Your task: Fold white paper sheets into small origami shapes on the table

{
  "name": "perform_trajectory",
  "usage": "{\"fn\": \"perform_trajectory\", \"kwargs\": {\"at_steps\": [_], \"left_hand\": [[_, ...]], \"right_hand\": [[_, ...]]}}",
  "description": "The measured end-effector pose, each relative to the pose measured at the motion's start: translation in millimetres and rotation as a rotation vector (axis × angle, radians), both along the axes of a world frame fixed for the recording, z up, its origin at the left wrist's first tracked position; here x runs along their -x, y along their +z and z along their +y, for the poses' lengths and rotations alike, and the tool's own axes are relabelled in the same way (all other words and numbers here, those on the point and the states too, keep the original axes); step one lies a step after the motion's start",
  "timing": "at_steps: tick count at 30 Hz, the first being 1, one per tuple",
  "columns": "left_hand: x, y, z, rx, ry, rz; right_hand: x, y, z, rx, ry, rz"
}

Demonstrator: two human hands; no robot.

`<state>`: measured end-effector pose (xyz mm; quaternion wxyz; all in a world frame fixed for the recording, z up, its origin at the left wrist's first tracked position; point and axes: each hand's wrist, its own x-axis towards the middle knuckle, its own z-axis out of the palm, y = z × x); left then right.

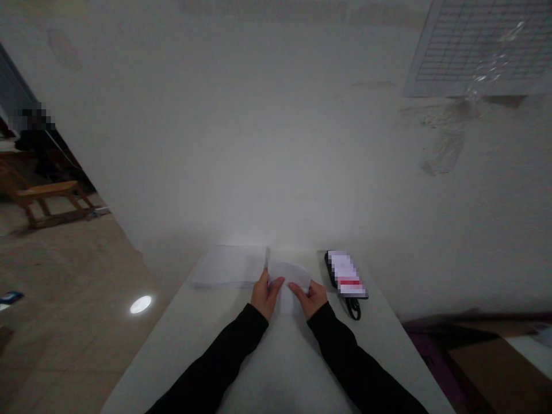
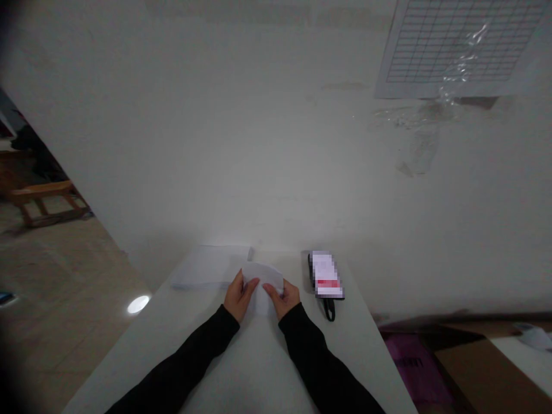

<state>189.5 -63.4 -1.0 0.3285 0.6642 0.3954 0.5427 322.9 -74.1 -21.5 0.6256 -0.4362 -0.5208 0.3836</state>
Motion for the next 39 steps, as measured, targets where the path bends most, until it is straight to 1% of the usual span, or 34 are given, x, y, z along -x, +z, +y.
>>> {"fn": "perform_trajectory", "kwargs": {"at_steps": [3,6,8,12,15,17,20,22,24,27,29,30,31,34,35,36,37,39], "left_hand": [[2.0,1.4,-1.0,-0.019,0.088,-0.051],[3.5,2.0,-1.5,-0.032,0.183,-0.102],[4.2,2.1,-0.9,-0.038,0.214,-0.130],[6.4,2.3,1.2,-0.022,0.244,-0.135],[9.2,3.7,2.8,-0.010,0.272,-0.093],[10.4,5.7,2.7,0.014,0.259,-0.023],[8.6,9.9,-0.9,0.065,0.190,0.059],[5.3,12.4,-4.7,0.080,0.145,0.055],[2.0,13.8,-8.2,0.084,0.120,0.040],[-0.2,13.5,-10.1,0.136,0.078,0.020],[1.2,12.7,-9.0,0.156,0.039,-0.002],[2.7,12.7,-8.0,0.113,0.044,0.000],[4.5,13.1,-7.1,0.023,0.080,0.021],[10.2,16.6,-6.6,-0.397,0.284,0.227],[11.4,18.2,-7.5,-0.515,0.314,0.329],[11.9,19.6,-8.8,-0.600,0.292,0.433],[11.9,20.6,-10.1,-0.650,0.229,0.527],[11.0,20.8,-12.0,-0.669,0.068,0.665]], "right_hand": [[1.9,-1.8,0.4,0.017,0.054,0.025],[4.8,-5.0,-1.6,0.014,0.114,-0.054],[7.5,-7.7,-3.6,0.017,0.157,-0.114],[12.5,-9.7,-8.1,0.083,0.222,-0.134],[11.6,-5.1,-10.3,0.059,0.165,-0.210],[8.1,0.2,-10.7,0.029,0.096,-0.240],[1.8,8.8,-11.3,0.023,-0.058,-0.215],[-0.7,13.4,-12.8,0.011,-0.184,-0.224],[-1.6,16.0,-14.8,-0.018,-0.278,-0.259],[-4.1,16.4,-14.6,-0.022,-0.344,-0.300],[-9.6,15.6,-10.5,-0.021,-0.336,-0.355],[-13.6,15.3,-7.4,-0.032,-0.314,-0.400],[-18.1,15.3,-4.1,-0.053,-0.282,-0.457],[-30.4,15.6,4.1,-0.104,-0.146,-0.654],[-33.0,15.5,5.4,-0.120,-0.091,-0.720],[-34.6,15.0,5.9,-0.143,-0.034,-0.781],[-35.1,14.2,5.8,-0.174,0.027,-0.836],[-33.8,11.9,4.1,-0.245,0.134,-0.919]]}}
